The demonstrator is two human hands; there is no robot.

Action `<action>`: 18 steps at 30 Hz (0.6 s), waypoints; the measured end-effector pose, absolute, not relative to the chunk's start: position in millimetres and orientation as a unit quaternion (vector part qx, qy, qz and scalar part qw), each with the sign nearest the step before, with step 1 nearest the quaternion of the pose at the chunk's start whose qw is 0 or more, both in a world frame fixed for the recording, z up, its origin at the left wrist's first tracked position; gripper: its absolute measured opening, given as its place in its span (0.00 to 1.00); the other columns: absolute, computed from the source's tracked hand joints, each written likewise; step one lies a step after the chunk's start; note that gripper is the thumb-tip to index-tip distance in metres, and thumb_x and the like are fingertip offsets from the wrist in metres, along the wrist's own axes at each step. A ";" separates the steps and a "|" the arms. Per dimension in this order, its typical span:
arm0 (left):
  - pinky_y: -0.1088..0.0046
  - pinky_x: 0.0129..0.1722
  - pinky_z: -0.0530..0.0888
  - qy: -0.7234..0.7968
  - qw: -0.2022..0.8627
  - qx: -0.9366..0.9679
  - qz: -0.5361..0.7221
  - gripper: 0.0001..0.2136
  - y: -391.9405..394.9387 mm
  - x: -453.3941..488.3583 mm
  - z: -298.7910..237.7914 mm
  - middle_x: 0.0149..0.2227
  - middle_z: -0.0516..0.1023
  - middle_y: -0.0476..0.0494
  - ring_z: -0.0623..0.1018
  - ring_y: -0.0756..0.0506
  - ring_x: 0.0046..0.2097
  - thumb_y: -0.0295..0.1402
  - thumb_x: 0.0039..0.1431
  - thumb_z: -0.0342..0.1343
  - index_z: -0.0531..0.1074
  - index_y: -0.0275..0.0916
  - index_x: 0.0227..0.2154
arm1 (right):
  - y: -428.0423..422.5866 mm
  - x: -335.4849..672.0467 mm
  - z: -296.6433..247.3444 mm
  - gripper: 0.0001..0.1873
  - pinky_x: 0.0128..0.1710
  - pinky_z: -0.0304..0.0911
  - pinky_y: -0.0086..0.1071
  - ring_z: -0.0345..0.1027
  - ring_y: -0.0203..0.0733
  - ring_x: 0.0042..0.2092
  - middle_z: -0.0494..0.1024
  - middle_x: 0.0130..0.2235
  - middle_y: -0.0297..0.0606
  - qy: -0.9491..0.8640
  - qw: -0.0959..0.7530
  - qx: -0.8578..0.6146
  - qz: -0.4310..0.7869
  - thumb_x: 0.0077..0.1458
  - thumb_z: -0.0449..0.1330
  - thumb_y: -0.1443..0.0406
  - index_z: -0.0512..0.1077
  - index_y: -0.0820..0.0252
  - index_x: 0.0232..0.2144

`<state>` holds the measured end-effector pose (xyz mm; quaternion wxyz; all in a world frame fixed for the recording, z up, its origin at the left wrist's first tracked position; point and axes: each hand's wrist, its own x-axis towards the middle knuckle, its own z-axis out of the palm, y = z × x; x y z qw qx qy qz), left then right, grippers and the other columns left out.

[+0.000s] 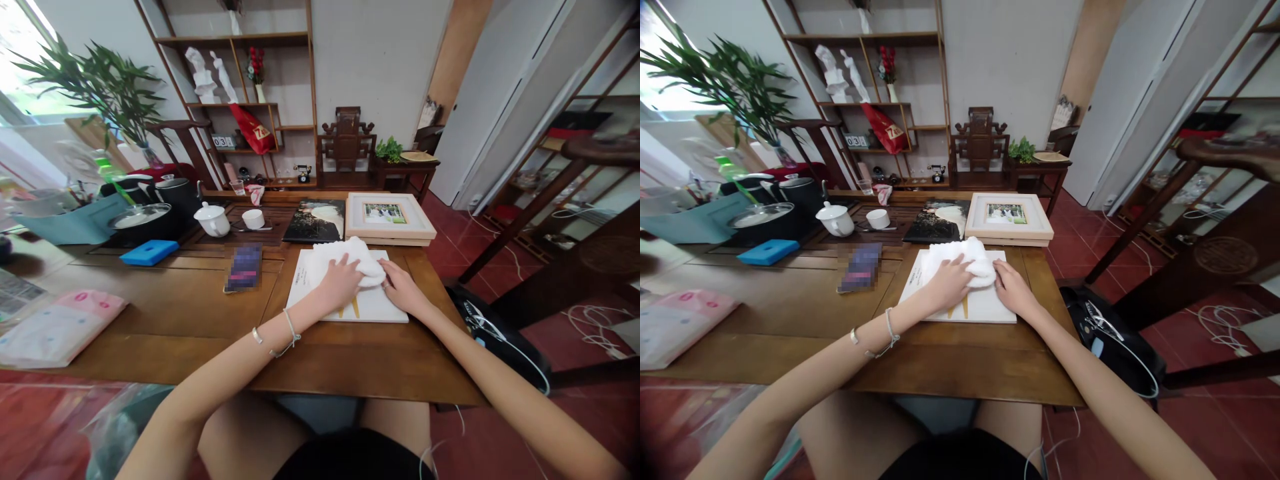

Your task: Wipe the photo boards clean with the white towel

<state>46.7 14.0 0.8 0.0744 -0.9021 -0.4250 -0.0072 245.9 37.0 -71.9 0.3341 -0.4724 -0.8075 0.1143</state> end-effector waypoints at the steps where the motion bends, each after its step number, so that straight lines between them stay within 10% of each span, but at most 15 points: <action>1: 0.50 0.50 0.70 -0.418 0.077 -0.905 0.001 0.14 4.8 49.9 2.0 0.59 0.68 0.32 0.63 0.30 0.62 0.31 0.63 0.51 0.74 0.35 0.48 | 36.8 246.3 -71.5 0.23 0.60 0.57 0.48 0.61 0.53 0.60 0.70 0.57 0.52 -0.811 0.332 -0.466 0.120 0.54 0.51 0.70 0.69 0.63 0.52; 9: 0.49 0.52 0.69 -0.342 0.098 -0.935 0.006 0.12 -88.9 56.0 5.4 0.61 0.66 0.36 0.64 0.27 0.62 0.30 0.62 0.50 0.79 0.38 0.39 | 38.2 247.1 -73.0 0.19 0.61 0.57 0.50 0.61 0.51 0.61 0.70 0.57 0.49 -0.800 0.337 -0.478 0.138 0.60 0.48 0.67 0.70 0.60 0.51; 18: 0.51 0.55 0.66 -0.412 0.091 -0.906 -0.018 0.15 9.3 47.5 -7.0 0.63 0.63 0.37 0.61 0.31 0.64 0.30 0.60 0.54 0.74 0.38 0.49 | 35.6 244.1 -71.4 0.26 0.61 0.56 0.49 0.59 0.52 0.62 0.69 0.58 0.49 -0.805 0.343 -0.465 0.136 0.53 0.52 0.72 0.67 0.60 0.55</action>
